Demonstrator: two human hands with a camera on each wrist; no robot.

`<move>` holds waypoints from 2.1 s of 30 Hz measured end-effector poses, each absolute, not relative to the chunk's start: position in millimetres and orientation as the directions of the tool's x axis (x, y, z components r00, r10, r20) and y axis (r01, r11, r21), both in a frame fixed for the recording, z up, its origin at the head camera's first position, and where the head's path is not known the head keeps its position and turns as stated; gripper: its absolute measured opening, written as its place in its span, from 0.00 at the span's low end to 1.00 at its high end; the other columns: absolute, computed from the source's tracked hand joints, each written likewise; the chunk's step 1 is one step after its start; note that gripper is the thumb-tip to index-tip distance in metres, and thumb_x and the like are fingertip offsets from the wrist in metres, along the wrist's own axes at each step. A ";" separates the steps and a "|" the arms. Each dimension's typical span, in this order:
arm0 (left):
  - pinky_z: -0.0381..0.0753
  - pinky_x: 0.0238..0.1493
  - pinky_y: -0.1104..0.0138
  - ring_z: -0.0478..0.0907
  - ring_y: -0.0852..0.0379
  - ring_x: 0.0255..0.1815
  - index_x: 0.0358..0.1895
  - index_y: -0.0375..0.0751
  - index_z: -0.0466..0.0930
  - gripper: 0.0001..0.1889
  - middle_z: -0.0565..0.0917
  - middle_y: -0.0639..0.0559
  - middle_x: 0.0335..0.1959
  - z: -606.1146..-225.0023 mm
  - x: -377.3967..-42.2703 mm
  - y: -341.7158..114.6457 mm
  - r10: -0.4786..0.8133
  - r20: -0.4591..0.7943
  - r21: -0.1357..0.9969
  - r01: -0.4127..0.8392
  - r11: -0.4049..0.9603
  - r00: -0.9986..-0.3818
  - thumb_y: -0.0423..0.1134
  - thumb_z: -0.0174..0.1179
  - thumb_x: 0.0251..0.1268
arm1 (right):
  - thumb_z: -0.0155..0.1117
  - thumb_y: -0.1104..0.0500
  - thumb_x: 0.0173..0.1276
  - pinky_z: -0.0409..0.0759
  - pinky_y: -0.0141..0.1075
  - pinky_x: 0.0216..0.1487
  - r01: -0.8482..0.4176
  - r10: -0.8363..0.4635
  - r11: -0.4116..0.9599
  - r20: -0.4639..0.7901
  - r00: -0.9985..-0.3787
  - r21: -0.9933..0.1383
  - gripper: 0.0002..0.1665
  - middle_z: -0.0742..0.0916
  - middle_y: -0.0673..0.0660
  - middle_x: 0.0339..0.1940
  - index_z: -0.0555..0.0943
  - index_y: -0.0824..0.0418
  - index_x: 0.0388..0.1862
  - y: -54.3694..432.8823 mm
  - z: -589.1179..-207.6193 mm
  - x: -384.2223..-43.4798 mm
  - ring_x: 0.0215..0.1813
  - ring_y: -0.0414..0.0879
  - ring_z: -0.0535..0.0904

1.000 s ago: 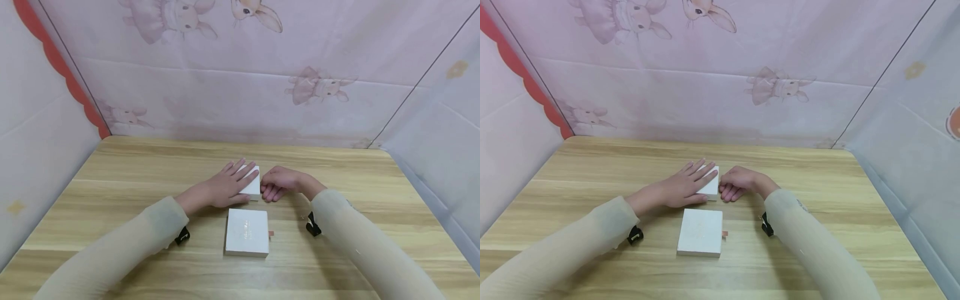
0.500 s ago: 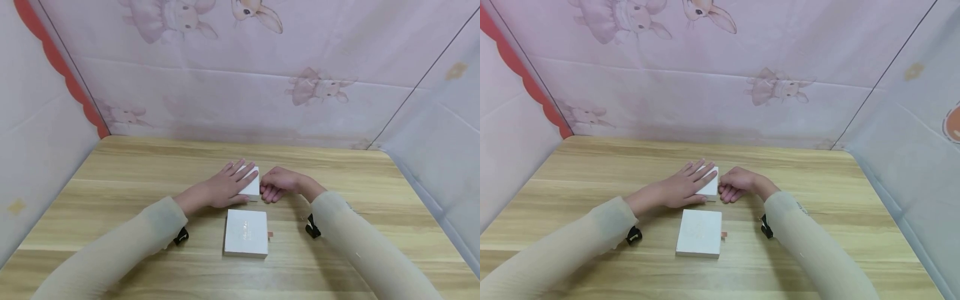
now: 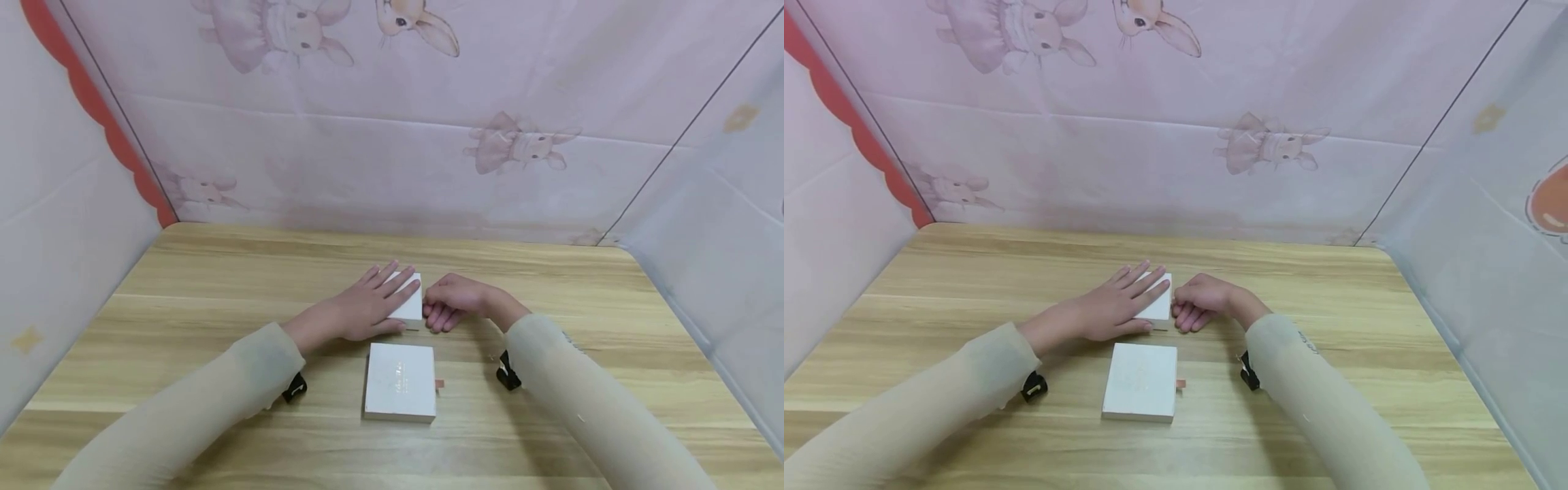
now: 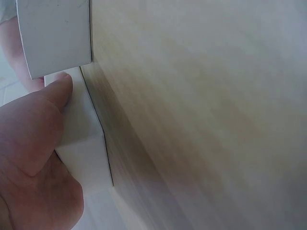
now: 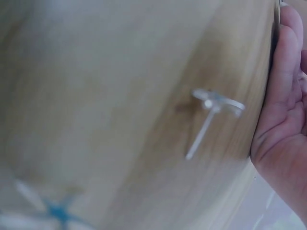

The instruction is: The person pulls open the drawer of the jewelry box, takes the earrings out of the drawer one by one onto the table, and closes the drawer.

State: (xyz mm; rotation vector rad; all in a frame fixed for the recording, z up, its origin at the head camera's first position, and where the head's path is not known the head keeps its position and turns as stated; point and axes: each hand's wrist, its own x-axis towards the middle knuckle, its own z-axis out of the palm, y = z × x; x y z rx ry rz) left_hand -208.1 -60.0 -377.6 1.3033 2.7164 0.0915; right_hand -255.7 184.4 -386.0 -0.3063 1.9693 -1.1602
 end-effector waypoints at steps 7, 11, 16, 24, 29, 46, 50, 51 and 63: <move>0.37 0.79 0.43 0.31 0.37 0.82 0.82 0.44 0.37 0.40 0.37 0.42 0.83 -379.0 -209.2 -60.7 0.777 -0.083 0.101 0.771 0.629 -0.624 0.59 0.42 0.79 | 0.48 0.56 0.73 0.87 0.37 0.33 0.181 -0.567 0.539 -0.513 -0.644 -0.823 0.19 0.89 0.56 0.26 0.83 0.66 0.35 184.2 -386.5 -256.3 0.28 0.43 0.87; 0.37 0.79 0.43 0.30 0.37 0.82 0.82 0.45 0.37 0.40 0.36 0.42 0.83 -379.1 -208.8 -60.5 0.778 -0.088 0.100 0.771 0.629 -0.622 0.60 0.42 0.79 | 0.48 0.56 0.73 0.87 0.37 0.32 0.182 -0.565 0.539 -0.513 -0.646 -0.822 0.19 0.89 0.55 0.25 0.82 0.66 0.34 184.2 -386.4 -255.3 0.27 0.43 0.87; 0.37 0.79 0.43 0.30 0.37 0.82 0.82 0.45 0.36 0.41 0.36 0.42 0.83 -378.8 -208.5 -60.5 0.778 -0.092 0.104 0.771 0.629 -0.622 0.60 0.42 0.78 | 0.48 0.57 0.73 0.87 0.36 0.31 0.185 -0.564 0.536 -0.512 -0.647 -0.824 0.19 0.88 0.55 0.24 0.82 0.67 0.33 184.4 -386.8 -254.5 0.26 0.43 0.86; 0.38 0.79 0.42 0.31 0.36 0.82 0.82 0.45 0.37 0.41 0.37 0.41 0.83 -379.2 -209.1 -60.3 0.782 -0.076 0.090 0.777 0.623 -0.619 0.60 0.42 0.78 | 0.48 0.57 0.72 0.87 0.38 0.31 0.187 -0.543 0.546 -0.515 -0.663 -0.816 0.18 0.89 0.57 0.24 0.83 0.66 0.33 184.8 -387.8 -256.1 0.26 0.44 0.86; 0.38 0.79 0.43 0.31 0.36 0.82 0.82 0.44 0.37 0.41 0.37 0.41 0.83 -380.6 -209.6 -60.8 0.782 -0.077 0.087 0.777 0.623 -0.618 0.60 0.41 0.78 | 0.48 0.57 0.73 0.87 0.39 0.32 0.183 -0.543 0.548 -0.514 -0.664 -0.816 0.19 0.89 0.57 0.25 0.83 0.67 0.34 184.5 -387.5 -255.7 0.26 0.44 0.86; 0.37 0.79 0.42 0.32 0.36 0.82 0.82 0.44 0.38 0.40 0.38 0.41 0.83 -381.9 -210.1 -60.9 0.782 -0.077 0.095 0.776 0.623 -0.619 0.60 0.41 0.78 | 0.49 0.57 0.72 0.87 0.37 0.30 0.187 -0.530 0.547 -0.511 -0.677 -0.816 0.19 0.88 0.55 0.23 0.83 0.68 0.33 181.8 -388.1 -254.2 0.25 0.43 0.86; 0.38 0.79 0.43 0.32 0.37 0.82 0.82 0.45 0.37 0.41 0.37 0.42 0.83 -381.5 -209.1 -62.3 0.782 -0.077 0.103 0.775 0.623 -0.619 0.60 0.41 0.78 | 0.49 0.57 0.72 0.87 0.37 0.31 0.193 -0.530 0.552 -0.520 -0.670 -0.811 0.19 0.89 0.55 0.23 0.83 0.68 0.34 181.0 -386.8 -253.7 0.25 0.43 0.86; 0.38 0.79 0.43 0.32 0.36 0.82 0.82 0.45 0.37 0.41 0.37 0.42 0.83 -381.9 -209.3 -62.4 0.783 -0.072 0.100 0.776 0.622 -0.618 0.61 0.41 0.78 | 0.49 0.57 0.72 0.87 0.37 0.31 0.196 -0.527 0.555 -0.523 -0.670 -0.809 0.19 0.89 0.55 0.23 0.83 0.68 0.34 180.9 -385.9 -253.7 0.25 0.43 0.86; 0.39 0.79 0.42 0.33 0.36 0.82 0.82 0.44 0.39 0.40 0.39 0.40 0.83 -376.6 -206.8 -59.2 0.789 -0.064 0.106 0.782 0.614 -0.611 0.59 0.42 0.79 | 0.49 0.58 0.72 0.87 0.37 0.30 0.214 -0.510 0.560 -0.536 -0.673 -0.801 0.18 0.88 0.55 0.22 0.82 0.67 0.33 184.2 -383.9 -252.7 0.24 0.43 0.85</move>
